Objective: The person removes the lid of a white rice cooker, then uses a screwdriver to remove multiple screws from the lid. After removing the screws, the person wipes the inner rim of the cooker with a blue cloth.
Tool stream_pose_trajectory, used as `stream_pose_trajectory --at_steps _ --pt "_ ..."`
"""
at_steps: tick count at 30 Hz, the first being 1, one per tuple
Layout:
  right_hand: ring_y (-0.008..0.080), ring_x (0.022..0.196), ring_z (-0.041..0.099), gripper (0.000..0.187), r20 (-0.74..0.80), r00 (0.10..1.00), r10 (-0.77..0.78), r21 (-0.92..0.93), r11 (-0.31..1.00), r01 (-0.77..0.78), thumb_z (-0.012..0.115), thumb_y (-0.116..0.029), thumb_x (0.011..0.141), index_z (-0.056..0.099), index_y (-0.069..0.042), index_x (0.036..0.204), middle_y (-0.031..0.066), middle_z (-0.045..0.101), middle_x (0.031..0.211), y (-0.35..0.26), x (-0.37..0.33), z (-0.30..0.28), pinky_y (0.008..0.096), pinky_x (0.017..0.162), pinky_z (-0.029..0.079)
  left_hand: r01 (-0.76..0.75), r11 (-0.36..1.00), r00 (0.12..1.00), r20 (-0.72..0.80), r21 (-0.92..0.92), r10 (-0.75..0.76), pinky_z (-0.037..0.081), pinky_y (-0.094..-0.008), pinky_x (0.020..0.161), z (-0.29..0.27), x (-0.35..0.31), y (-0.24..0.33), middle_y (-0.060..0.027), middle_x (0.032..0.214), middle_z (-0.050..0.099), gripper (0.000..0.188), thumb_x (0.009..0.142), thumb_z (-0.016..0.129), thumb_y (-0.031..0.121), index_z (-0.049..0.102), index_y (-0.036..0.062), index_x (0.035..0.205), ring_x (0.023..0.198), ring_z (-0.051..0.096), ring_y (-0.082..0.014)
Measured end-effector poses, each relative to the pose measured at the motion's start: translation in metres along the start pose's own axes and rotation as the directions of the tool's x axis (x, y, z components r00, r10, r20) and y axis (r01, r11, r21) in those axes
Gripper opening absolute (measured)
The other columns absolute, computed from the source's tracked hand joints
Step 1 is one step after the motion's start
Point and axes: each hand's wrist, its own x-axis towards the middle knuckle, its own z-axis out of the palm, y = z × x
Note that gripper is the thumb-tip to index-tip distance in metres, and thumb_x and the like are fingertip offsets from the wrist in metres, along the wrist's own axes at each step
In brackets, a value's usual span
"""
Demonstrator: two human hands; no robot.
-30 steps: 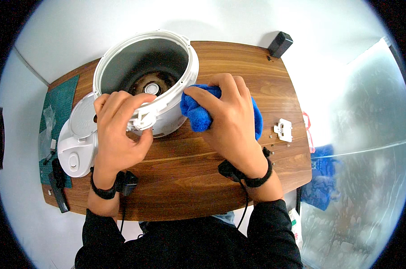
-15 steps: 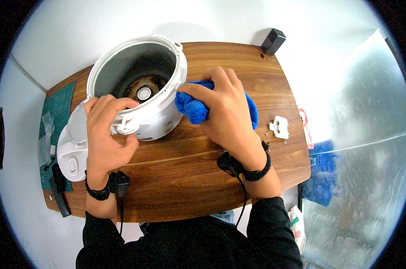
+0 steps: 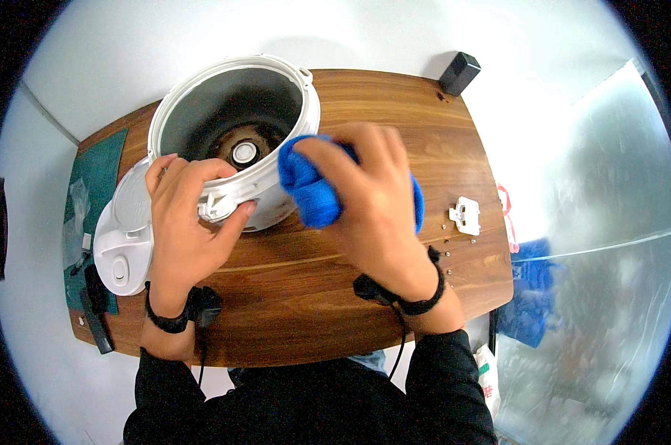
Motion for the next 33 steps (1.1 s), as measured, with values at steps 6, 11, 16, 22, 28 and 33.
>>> stream_pose_trajectory --at_steps 6,11,16,22,28,33 --pt "0.033 0.092 0.057 0.045 0.043 0.992 -0.118 0.123 0.986 0.112 0.074 -0.011 0.07 0.072 -0.01 0.115 0.0124 0.059 0.106 -0.027 -0.011 0.016 0.0433 0.078 0.046 -0.034 0.999 0.999 -0.038 0.005 0.034 0.034 -0.0437 0.098 0.002 0.003 0.0 -0.0034 0.085 0.069 0.037 0.068 0.081 0.007 0.068 0.0129 0.102 0.08 0.061 -0.024" --pt "0.0332 0.093 0.058 0.042 0.021 0.998 -0.052 0.018 0.998 0.052 0.076 -0.011 0.069 0.074 -0.015 0.11 0.0115 0.059 0.103 -0.016 -0.002 0.011 0.0436 0.079 0.047 -0.028 1.0 0.999 -0.03 -0.007 0.028 0.036 -0.043 0.096 0.001 0.001 -0.002 -0.005 0.088 0.069 0.037 0.068 0.083 0.007 0.068 0.0118 0.101 0.083 0.061 -0.0266" --pt "0.0341 0.096 0.058 0.049 0.006 0.999 0.038 0.064 0.997 -0.039 0.082 -0.008 0.066 0.073 -0.015 0.114 0.0119 0.06 0.103 0.0 0.002 0.007 0.0437 0.084 0.05 -0.03 0.999 0.998 -0.053 -0.023 0.029 0.037 -0.042 0.095 0.002 0.001 -0.003 -0.0057 0.088 0.069 0.036 0.068 0.084 0.009 0.068 0.0115 0.1 0.082 0.061 -0.0274" --pt "0.0357 0.097 0.059 0.054 0.1 0.995 0.026 0.031 0.999 -0.029 0.082 -0.009 0.069 0.069 -0.018 0.121 0.0133 0.06 0.107 -0.006 0.007 0.004 0.0448 0.085 0.051 -0.041 0.999 0.996 -0.082 -0.019 0.039 0.037 -0.0416 0.094 0.005 0.0 -0.004 -0.0054 0.088 0.07 0.04 0.067 0.085 0.01 0.068 0.0117 0.104 0.08 0.061 -0.0261" --pt "0.0377 0.091 0.062 0.051 0.17 0.984 0.058 0.03 0.998 -0.064 0.081 -0.012 0.072 0.068 -0.019 0.12 0.0154 0.059 0.104 -0.015 0.009 0.004 0.046 0.078 0.052 0.023 0.996 0.995 -0.091 -0.082 -0.03 0.037 -0.0397 0.092 0.008 -0.003 -0.008 -0.0022 0.087 0.069 0.065 0.066 0.087 0.012 0.061 0.0123 0.125 0.08 0.062 -0.0229" --pt "0.0381 0.092 0.062 0.05 0.248 0.967 0.063 0.01 0.998 -0.068 0.078 -0.009 0.072 0.067 -0.017 0.12 0.0151 0.058 0.097 -0.021 0.016 -0.002 0.047 0.078 0.052 0.059 0.991 0.992 -0.107 -0.121 -0.072 0.037 -0.0382 0.091 0.01 -0.002 -0.011 0.0004 0.091 0.067 0.088 0.064 0.089 0.013 0.049 0.0114 0.142 0.084 0.061 -0.0193"
